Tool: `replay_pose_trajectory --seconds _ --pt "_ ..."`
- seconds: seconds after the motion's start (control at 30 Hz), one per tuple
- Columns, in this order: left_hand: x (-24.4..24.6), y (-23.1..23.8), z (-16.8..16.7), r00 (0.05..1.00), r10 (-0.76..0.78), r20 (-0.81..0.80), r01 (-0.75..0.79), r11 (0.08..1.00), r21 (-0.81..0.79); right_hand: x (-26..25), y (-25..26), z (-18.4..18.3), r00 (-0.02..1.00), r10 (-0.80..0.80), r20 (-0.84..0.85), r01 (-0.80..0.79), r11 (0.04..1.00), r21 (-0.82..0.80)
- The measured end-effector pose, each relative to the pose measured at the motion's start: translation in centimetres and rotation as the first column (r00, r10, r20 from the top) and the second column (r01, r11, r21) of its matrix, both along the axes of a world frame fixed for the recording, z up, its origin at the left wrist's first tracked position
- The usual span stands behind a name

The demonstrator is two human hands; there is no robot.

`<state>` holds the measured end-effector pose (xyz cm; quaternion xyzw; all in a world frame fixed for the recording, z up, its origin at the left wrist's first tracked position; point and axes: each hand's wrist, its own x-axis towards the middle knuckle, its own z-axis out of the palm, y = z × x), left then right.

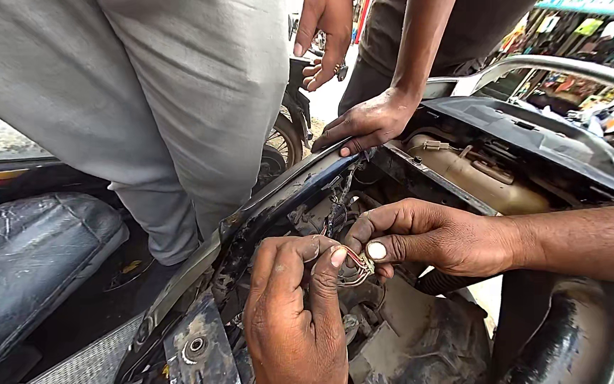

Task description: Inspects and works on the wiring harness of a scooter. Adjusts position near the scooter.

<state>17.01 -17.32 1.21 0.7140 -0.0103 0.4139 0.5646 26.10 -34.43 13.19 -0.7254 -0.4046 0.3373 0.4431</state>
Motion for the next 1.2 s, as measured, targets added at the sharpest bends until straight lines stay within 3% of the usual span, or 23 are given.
replay_pose_trajectory --seconds 0.23,0.6,0.73,0.87,1.2 --pt "-0.1 0.2 0.3 0.996 -0.037 0.079 0.045 0.993 -0.108 0.5 -0.3 0.0 0.989 -0.087 -0.117 0.092 0.995 0.033" --pt "-1.0 -0.5 0.1 0.995 0.069 0.068 -0.082 0.973 0.216 1.5 -0.5 -0.3 0.983 -0.083 -0.163 0.098 0.992 0.084" --pt "-1.3 -0.8 0.3 0.983 0.164 0.081 -0.182 0.92 0.347 1.6 -0.5 -0.6 0.969 -0.116 -0.217 0.139 0.986 0.093" --pt "-1.6 -1.2 0.4 0.982 0.179 0.061 -0.186 0.859 0.478 1.8 -0.7 -0.6 0.959 -0.134 -0.252 0.163 0.981 0.1" --pt "-1.8 -1.4 0.6 0.988 0.156 -0.01 -0.128 0.843 0.523 1.9 -0.6 -0.6 0.969 -0.108 -0.224 0.134 0.985 0.106"
